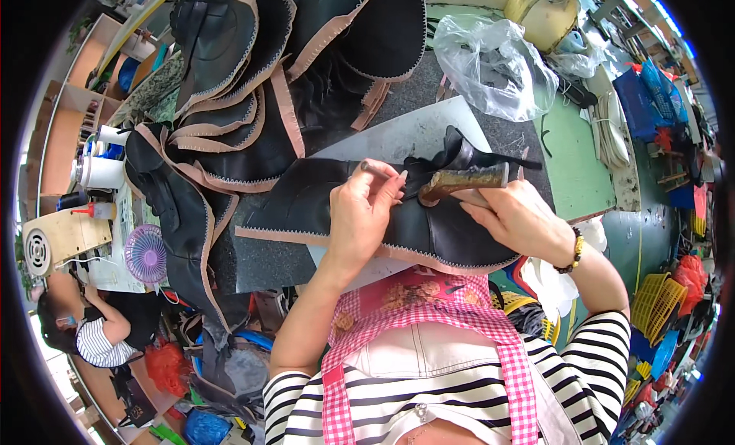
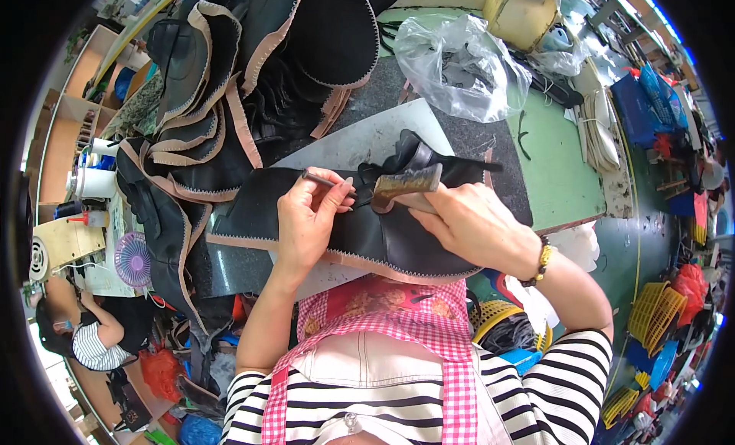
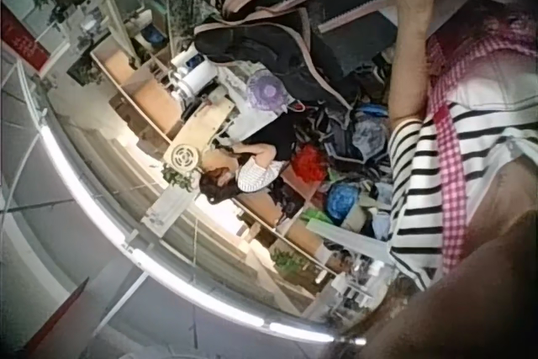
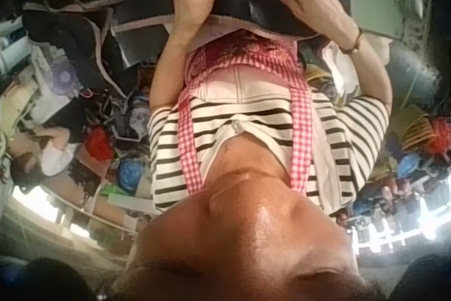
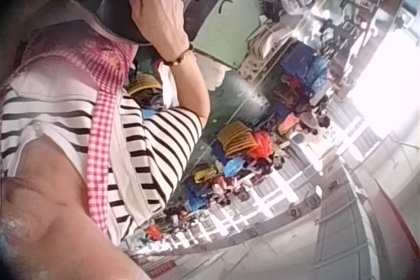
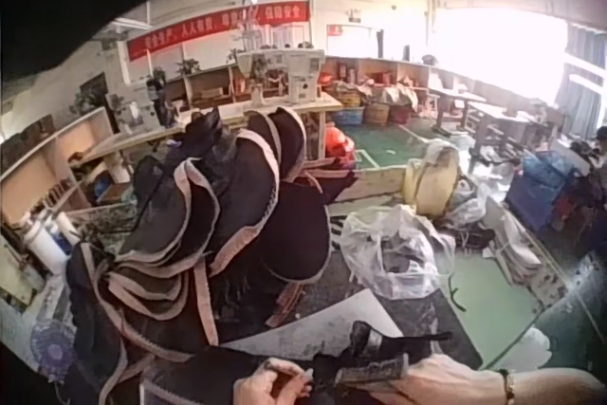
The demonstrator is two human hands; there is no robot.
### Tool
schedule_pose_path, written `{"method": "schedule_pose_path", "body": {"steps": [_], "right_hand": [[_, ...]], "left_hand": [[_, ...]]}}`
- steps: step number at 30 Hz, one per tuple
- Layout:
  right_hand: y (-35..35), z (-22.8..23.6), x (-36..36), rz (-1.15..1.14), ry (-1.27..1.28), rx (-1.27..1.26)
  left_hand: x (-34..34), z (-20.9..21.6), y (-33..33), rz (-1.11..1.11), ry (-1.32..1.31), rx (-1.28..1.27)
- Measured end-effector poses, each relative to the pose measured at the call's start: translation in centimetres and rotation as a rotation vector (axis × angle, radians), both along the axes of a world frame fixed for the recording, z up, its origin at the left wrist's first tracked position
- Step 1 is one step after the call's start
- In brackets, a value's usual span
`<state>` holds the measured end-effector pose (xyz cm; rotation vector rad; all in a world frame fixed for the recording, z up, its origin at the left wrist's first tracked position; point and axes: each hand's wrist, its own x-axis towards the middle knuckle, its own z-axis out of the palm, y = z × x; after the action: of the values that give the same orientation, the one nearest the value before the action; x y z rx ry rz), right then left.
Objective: The person uses a wooden mallet to repeatedly strike the edges of black leather pieces placed on a workbench. They handle the leather pieces one at a time, adjusting their position and orientation to apply force to specific areas.
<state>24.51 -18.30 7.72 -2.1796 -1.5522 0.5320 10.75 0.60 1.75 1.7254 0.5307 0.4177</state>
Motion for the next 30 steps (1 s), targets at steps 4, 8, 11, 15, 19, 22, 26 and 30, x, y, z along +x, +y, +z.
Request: {"method": "schedule_pose_path", "body": {"steps": [4, 8, 11, 15, 19, 22, 26, 30], "right_hand": [[-1.0, -1.2, -1.5, -0.064, -0.04, 0.0], [-1.5, -1.7, -1.9, -0.119, 0.005, 0.003], [-1.2, -1.4, -1.6, -0.139, 0.024, -0.029], [-0.7, -0.4, -1.1, -0.151, 0.146, -0.008], [-0.6, -0.5, -0.9, -0.141, 0.146, -0.038], [-0.6, -0.5, -0.8, -0.127, 0.143, -0.045], [-0.5, -0.2, -0.7, -0.125, 0.164, -0.091], [-0.6, -0.6, -0.6, -0.084, 0.101, 0.013]], "left_hand": [[0.4, -1.0, -0.3, 0.059, 0.045, 0.022], [0.1, -0.9, -0.3, 0.02, 0.037, 0.036], [0.0, -0.9, -0.2, 0.034, 0.03, -0.009], [0.1, -0.8, -0.2, 0.048, -0.005, -0.085], [0.2, -1.0, -0.3, 0.041, 0.039, -0.023], [0.3, -1.0, -0.3, 0.037, 0.07, 0.018], [0.4, -1.1, -0.4, 0.048, 0.063, 0.043], [0.4, -1.1, -0.6, 0.055, 0.053, 0.089]]}}
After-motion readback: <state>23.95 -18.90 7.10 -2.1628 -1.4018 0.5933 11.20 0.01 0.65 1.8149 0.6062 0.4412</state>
